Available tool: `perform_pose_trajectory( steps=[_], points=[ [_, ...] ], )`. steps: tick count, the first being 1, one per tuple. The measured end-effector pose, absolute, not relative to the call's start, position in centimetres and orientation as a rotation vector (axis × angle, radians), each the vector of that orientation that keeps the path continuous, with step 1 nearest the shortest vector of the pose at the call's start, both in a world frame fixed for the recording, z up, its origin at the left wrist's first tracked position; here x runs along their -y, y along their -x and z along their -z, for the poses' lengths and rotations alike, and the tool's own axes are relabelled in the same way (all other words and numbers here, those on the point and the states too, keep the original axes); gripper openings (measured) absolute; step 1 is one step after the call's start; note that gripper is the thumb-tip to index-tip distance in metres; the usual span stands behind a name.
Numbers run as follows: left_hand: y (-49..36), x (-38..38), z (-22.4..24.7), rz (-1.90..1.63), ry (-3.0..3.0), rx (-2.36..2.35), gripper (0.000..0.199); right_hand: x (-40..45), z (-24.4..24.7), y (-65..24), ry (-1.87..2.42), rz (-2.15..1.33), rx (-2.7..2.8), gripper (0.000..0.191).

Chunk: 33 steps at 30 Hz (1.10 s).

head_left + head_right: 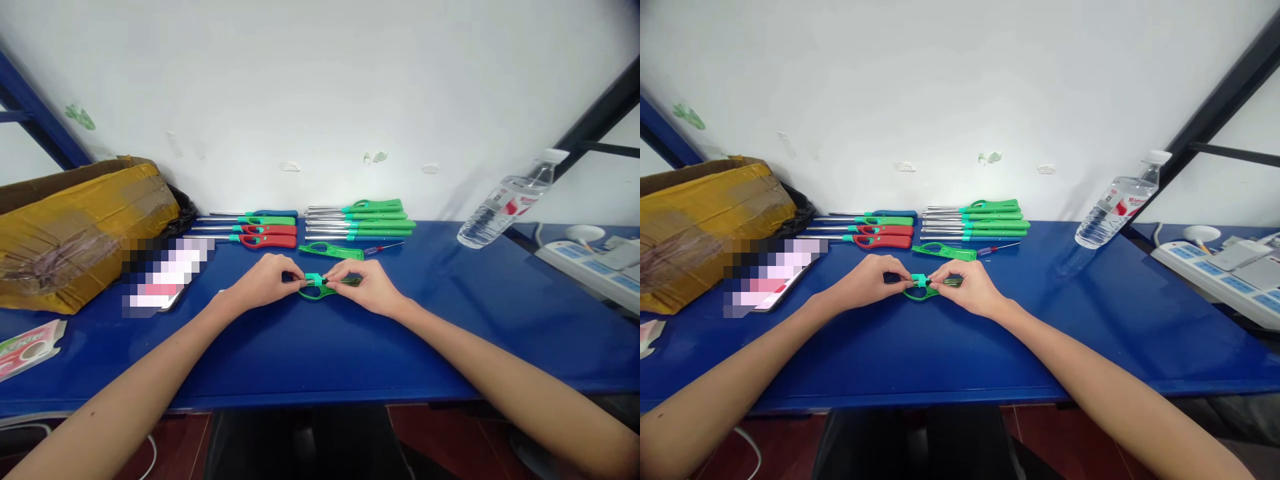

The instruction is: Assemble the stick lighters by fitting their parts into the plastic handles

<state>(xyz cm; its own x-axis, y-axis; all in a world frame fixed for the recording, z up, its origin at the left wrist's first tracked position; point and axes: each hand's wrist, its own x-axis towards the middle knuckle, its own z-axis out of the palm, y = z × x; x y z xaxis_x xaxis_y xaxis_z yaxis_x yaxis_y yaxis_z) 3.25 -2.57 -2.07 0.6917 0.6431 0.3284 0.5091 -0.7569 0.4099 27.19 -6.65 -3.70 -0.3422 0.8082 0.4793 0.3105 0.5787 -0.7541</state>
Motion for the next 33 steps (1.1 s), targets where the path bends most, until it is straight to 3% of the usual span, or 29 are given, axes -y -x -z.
perform_pose_trajectory(
  steps=[10,17,25,33],
  points=[
    [-3.48,2.66,2.25,-0.724,-2.581,-0.946,0.011,6.51,3.50,-27.46,0.894,-0.714,1.984,0.002],
    [-3.64,2.61,2.26,-0.745,-2.485,-0.958,0.009,6.20,3.25,-27.85,0.803,-0.618,2.206,0.029],
    [-3.83,2.78,2.15,-0.738,-2.460,-1.020,0.009,6.33,3.12,-27.73,0.842,-0.535,2.330,0.043],
    [-3.90,2.78,1.95,-0.681,-2.414,-1.048,0.010,6.02,3.20,-27.78,0.882,-0.650,2.287,0.034]
  ],
)
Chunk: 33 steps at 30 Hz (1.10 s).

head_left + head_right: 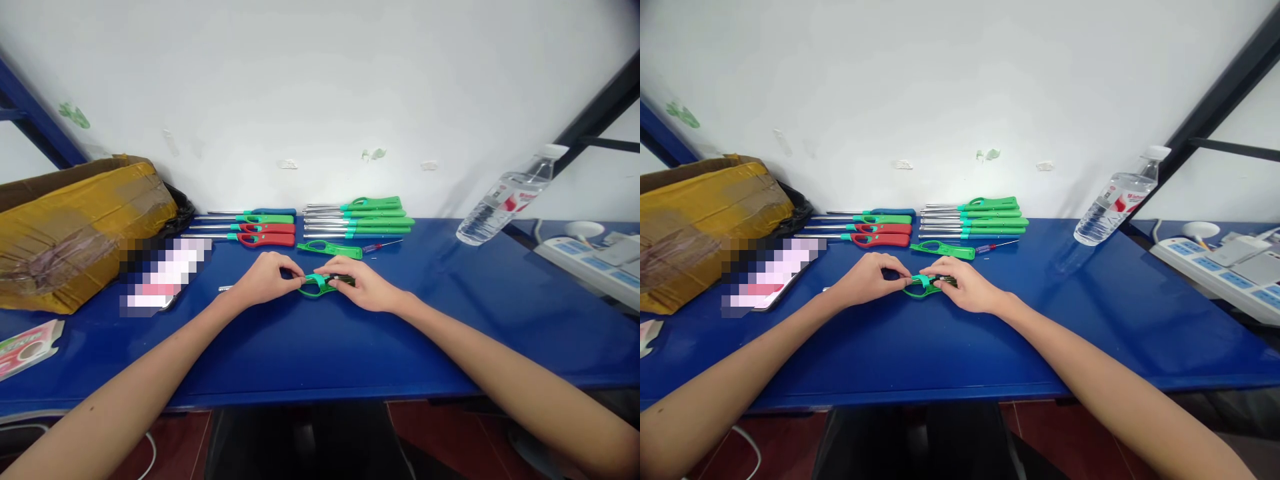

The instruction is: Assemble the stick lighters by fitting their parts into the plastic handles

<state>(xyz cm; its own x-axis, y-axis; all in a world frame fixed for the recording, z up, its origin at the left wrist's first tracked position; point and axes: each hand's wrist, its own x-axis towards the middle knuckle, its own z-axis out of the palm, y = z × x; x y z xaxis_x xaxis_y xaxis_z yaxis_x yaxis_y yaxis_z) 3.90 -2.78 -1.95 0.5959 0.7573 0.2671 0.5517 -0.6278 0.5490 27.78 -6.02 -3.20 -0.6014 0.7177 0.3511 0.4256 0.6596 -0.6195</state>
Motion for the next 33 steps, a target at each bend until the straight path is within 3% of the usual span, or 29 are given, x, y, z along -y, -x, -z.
perform_pose_trajectory(
  steps=[33],
  points=[
    [-4.3,3.1,2.2,-0.688,-2.449,-1.154,0.014,6.2,4.0,-27.6,0.854,-0.456,2.303,0.033]
  ],
)
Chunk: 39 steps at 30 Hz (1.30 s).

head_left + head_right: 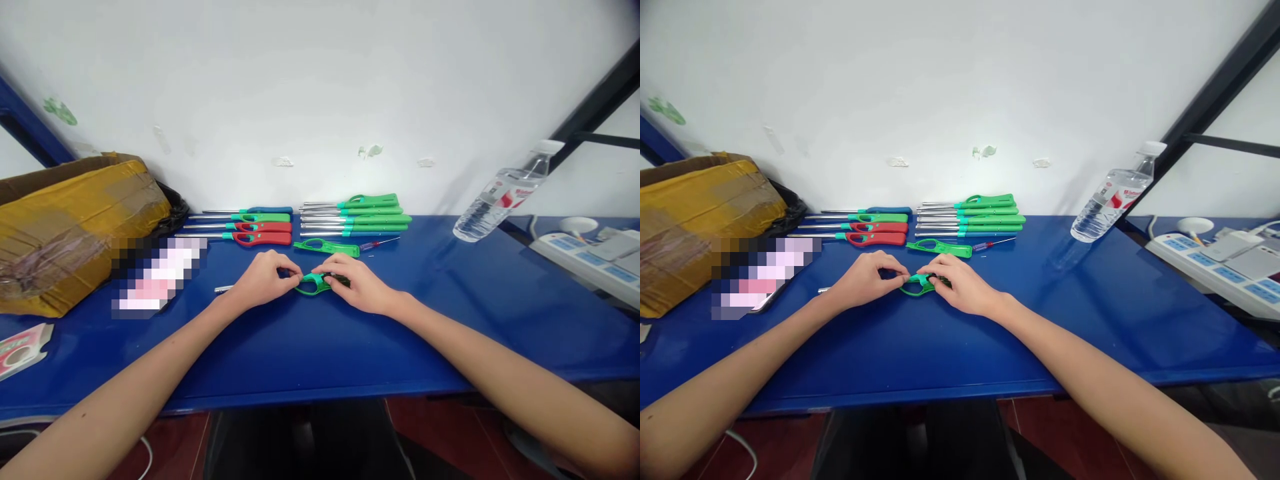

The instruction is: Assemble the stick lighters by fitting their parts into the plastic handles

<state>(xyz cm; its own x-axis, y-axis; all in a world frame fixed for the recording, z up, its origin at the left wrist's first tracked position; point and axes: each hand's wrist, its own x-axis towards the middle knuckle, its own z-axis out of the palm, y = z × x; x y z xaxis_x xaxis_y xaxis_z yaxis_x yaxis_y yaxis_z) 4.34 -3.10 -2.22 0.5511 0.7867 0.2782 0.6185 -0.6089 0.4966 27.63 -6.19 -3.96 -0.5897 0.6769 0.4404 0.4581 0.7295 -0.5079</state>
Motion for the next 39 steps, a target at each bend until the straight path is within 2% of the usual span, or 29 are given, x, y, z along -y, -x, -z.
perform_pose_trajectory(
  steps=[11,17,28,33,39],
  points=[
    [-4.5,3.2,2.3,-0.698,-2.446,-1.182,0.015,6.5,3.7,-27.7,0.829,-0.308,2.381,0.032],
    [-4.4,3.2,2.7,-0.756,-2.452,-1.041,0.022,6.5,3.6,-27.9,0.830,-0.319,2.407,0.033],
    [-3.4,3.5,1.6,-0.487,-2.682,-0.815,0.032,6.6,3.6,-27.8,0.855,-0.237,2.413,0.031],
    [-3.3,3.2,2.1,-0.510,-2.654,-0.800,0.036,6.6,3.8,-27.7,0.860,-0.244,2.336,0.024],
    [-3.2,3.2,2.3,-0.523,-2.658,-0.774,0.034,6.7,3.3,-27.9,0.891,-0.288,2.379,0.026]
  ],
)
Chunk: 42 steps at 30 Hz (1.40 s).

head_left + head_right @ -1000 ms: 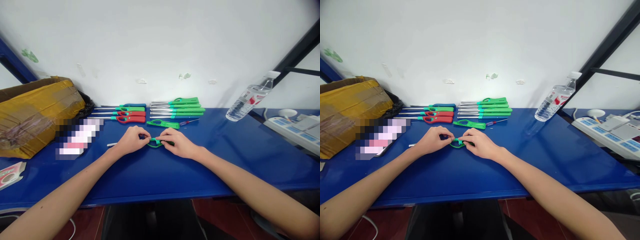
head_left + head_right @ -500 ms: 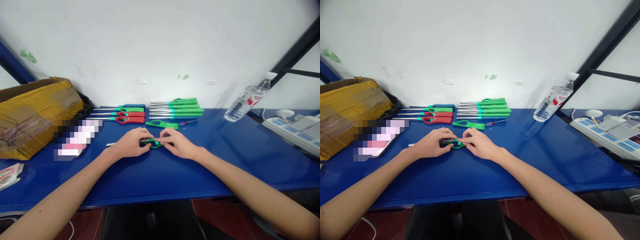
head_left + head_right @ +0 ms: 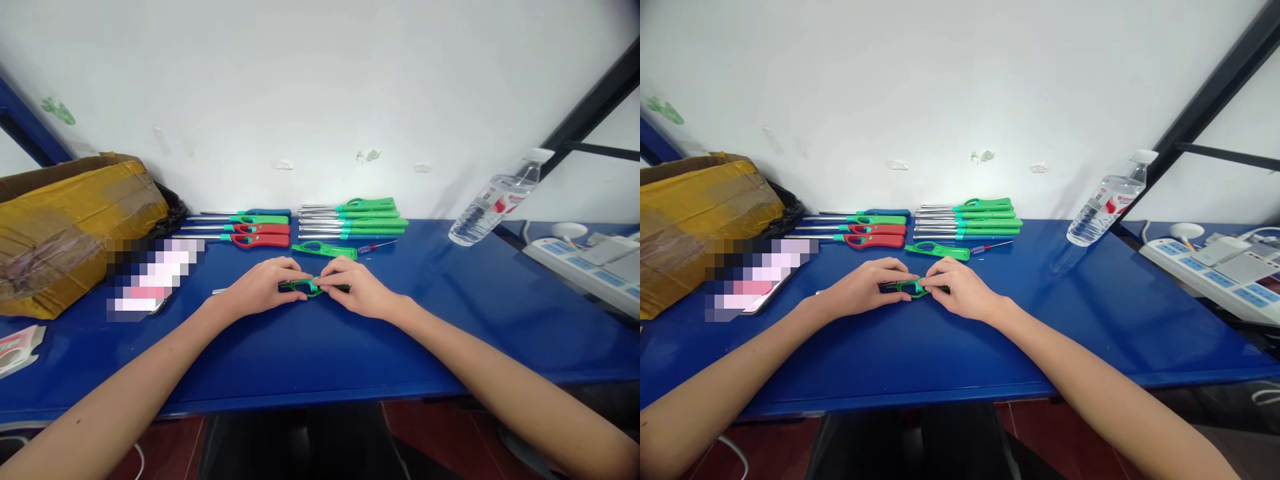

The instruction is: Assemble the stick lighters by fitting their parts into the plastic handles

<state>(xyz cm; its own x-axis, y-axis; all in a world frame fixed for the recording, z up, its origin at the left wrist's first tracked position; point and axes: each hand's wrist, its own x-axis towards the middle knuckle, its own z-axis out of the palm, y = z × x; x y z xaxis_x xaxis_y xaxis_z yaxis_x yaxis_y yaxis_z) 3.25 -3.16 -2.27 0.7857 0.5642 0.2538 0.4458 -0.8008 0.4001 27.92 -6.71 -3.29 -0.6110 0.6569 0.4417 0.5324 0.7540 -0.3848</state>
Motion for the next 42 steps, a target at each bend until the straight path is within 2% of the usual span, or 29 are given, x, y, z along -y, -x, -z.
perform_pose_trajectory(
  steps=[4,9,15,29,42],
  points=[
    [-3.2,3.2,2.2,-0.533,-2.682,-0.760,0.033,6.6,2.7,-28.3,0.852,-0.311,2.430,0.029],
    [-3.3,3.2,2.1,-0.522,-2.702,-0.753,0.033,6.2,2.8,-28.4,0.864,-0.356,2.334,0.019],
    [-3.3,3.2,2.2,-0.539,-2.670,-0.759,0.033,6.3,3.2,-28.4,0.927,-0.248,2.317,0.014],
    [-5.0,4.3,2.5,-0.649,-2.652,-0.983,0.023,6.5,3.6,-28.3,0.923,-0.148,2.327,0.017],
    [-5.2,4.5,2.4,-0.614,-2.627,-1.041,0.025,6.1,2.2,-29.6,0.848,-0.423,2.398,0.019]
  ],
)
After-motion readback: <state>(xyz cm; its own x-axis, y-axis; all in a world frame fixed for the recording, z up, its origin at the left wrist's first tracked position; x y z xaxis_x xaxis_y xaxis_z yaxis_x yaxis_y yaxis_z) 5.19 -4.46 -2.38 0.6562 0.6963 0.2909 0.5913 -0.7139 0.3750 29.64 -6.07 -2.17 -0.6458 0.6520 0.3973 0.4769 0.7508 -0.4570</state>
